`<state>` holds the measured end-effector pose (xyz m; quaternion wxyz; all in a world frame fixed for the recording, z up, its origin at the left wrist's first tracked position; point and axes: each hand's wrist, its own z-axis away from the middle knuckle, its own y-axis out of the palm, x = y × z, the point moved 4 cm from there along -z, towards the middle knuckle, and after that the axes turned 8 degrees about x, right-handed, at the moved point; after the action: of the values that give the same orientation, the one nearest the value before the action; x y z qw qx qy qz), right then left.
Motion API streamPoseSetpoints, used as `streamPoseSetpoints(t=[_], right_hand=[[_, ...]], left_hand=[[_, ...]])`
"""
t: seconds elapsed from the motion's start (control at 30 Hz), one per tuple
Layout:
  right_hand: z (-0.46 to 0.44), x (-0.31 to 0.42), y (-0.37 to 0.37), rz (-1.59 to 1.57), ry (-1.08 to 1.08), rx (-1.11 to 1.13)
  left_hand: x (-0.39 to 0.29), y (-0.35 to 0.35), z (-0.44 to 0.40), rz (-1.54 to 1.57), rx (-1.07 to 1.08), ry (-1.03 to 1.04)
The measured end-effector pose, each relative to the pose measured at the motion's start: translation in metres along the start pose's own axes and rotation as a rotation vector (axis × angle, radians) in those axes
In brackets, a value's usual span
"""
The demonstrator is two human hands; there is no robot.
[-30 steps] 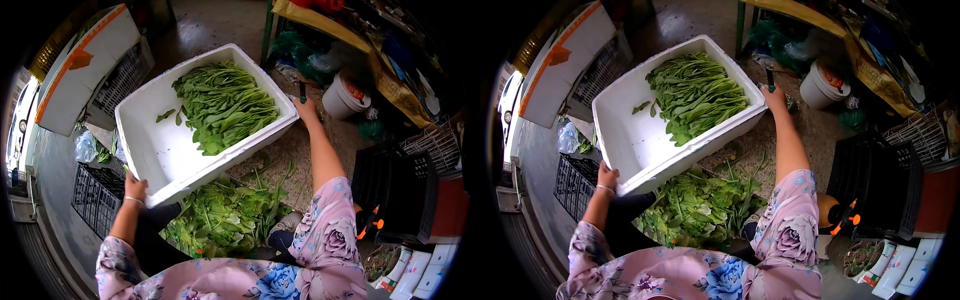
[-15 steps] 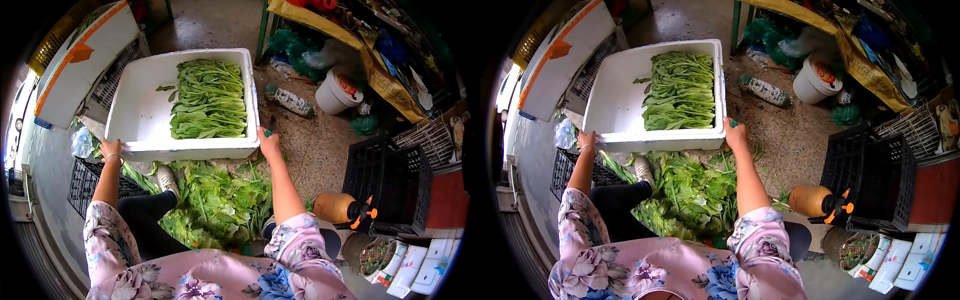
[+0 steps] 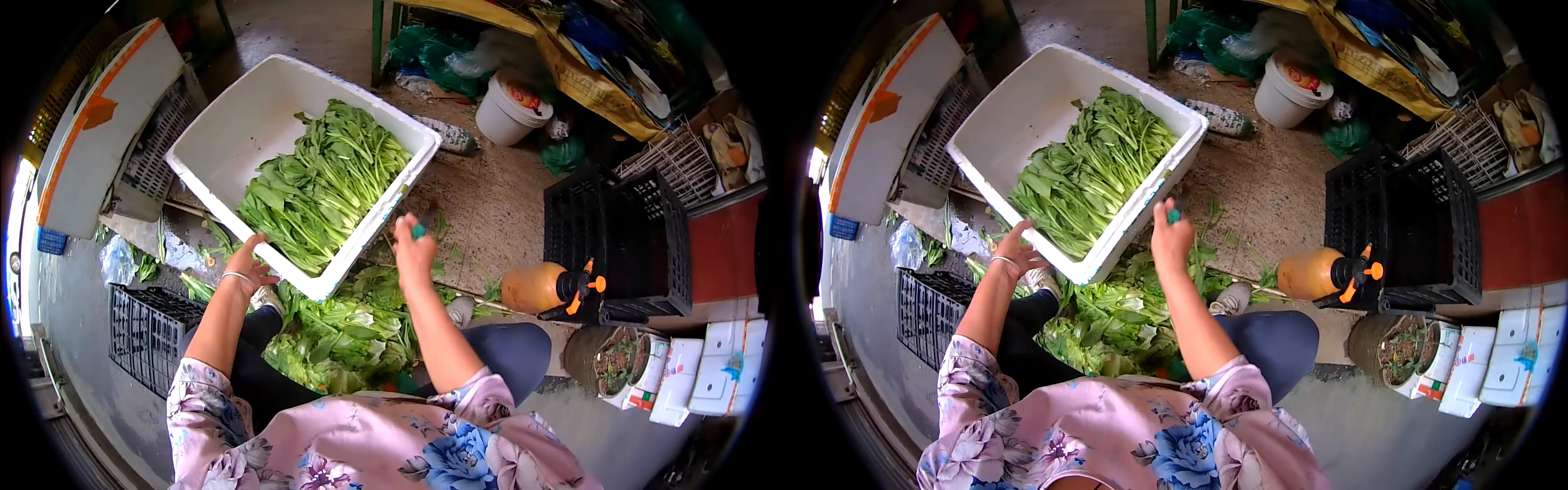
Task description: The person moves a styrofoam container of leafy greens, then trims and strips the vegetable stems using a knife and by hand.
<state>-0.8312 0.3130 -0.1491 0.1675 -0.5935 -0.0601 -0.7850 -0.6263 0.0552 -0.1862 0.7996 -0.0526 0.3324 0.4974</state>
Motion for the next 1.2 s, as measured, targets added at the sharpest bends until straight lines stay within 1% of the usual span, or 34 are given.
streamPoseSetpoints(t=[0.03, 0.07, 0.1, 0.13, 0.17, 0.2, 0.27, 0.33, 0.37, 0.4, 0.47, 0.5, 0.6, 0.63, 0.67, 0.73, 0.8, 0.83, 0.9, 0.93, 1.0, 1.07, 1.13, 1.17, 1.2], right_hand=[[-0.022, 0.014, -0.007, 0.091, 0.029, -0.028], [-0.043, 0.029, -0.010, 0.181, 0.057, -0.057], [-0.069, 0.030, -0.007, 0.173, 0.048, -0.076], [-0.098, 0.021, -0.002, 0.204, 0.009, -0.098], [-0.119, 0.016, 0.002, 0.239, -0.028, -0.119], [-0.124, 0.028, 0.006, 0.292, 0.011, -0.076], [-0.149, 0.015, 0.019, 0.352, 0.098, 0.038], [-0.137, 0.035, 0.023, 0.597, 0.122, -0.134], [-0.142, 0.032, 0.023, 0.562, 0.117, -0.131], [-0.145, 0.035, 0.021, 0.559, 0.116, -0.134], [-0.146, 0.030, 0.022, 0.263, 0.355, 0.054], [-0.146, 0.028, 0.018, 0.259, 0.355, 0.050], [-0.148, 0.036, 0.003, 0.239, 0.293, 0.060], [-0.147, 0.044, -0.007, 0.256, 0.200, 0.035], [-0.146, 0.050, -0.020, 0.274, 0.117, 0.010], [-0.141, 0.077, -0.051, 0.197, 0.077, -0.010], [-0.149, 0.090, -0.090, 0.271, 0.038, 0.000], [-0.156, 0.093, -0.110, 0.294, -0.067, -0.017], [-0.169, 0.107, -0.149, 0.236, -0.241, -0.053], [-0.173, 0.120, -0.167, 0.307, -0.297, -0.101], [-0.181, 0.145, -0.195, 0.328, -0.425, -0.130], [-0.195, 0.162, -0.214, 0.349, -0.408, -0.142], [-0.212, 0.172, -0.228, 0.417, -0.434, -0.143], [-0.214, 0.170, -0.230, 0.393, -0.441, -0.129], [-0.222, 0.167, -0.234, 0.402, -0.433, -0.127]], left_hand=[[-0.002, 0.010, 0.006, -0.036, 0.089, -0.020], [-0.004, 0.015, 0.008, -0.076, 0.082, 0.025], [-0.004, 0.013, -0.001, -0.046, 0.090, 0.034], [-0.003, 0.011, -0.011, -0.015, 0.098, 0.038], [-0.008, 0.017, -0.003, -0.005, 0.087, 0.033], [-0.010, 0.016, -0.004, 0.017, 0.111, -0.008], [-0.016, 0.010, -0.008, 0.048, 0.041, -0.101], [-0.018, 0.006, -0.016, 0.018, 0.057, -0.104], [-0.018, 0.006, -0.016, 0.002, 0.040, -0.097], [-0.020, 0.012, -0.010, -0.045, 0.017, -0.041], [-0.015, 0.012, -0.013, -0.057, -0.034, 0.021], [-0.013, 0.013, -0.012, -0.073, -0.044, 0.040], [-0.002, 0.025, -0.009, -0.044, 0.023, 0.062], [0.003, 0.030, -0.011, -0.064, 0.017, 0.058], [0.015, 0.041, -0.012, -0.003, 0.009, 0.073], [0.031, 0.064, -0.016, -0.037, 0.146, 0.020], [0.042, 0.101, -0.017, 0.048, 0.204, 0.027], [0.048, 0.122, -0.021, 0.099, 0.263, 0.009], [0.061, 0.167, -0.033, 0.225, 0.365, -0.013], [0.068, 0.191, -0.042, 0.302, 0.406, -0.020], [0.085, 0.232, -0.061, 0.349, 0.414, -0.055], [0.105, 0.271, -0.064, 0.405, 0.446, -0.121], [0.118, 0.299, -0.079, 0.444, 0.513, -0.137], [0.126, 0.303, -0.089, 0.411, 0.503, -0.179], [0.128, 0.313, -0.097, 0.373, 0.550, -0.166]])
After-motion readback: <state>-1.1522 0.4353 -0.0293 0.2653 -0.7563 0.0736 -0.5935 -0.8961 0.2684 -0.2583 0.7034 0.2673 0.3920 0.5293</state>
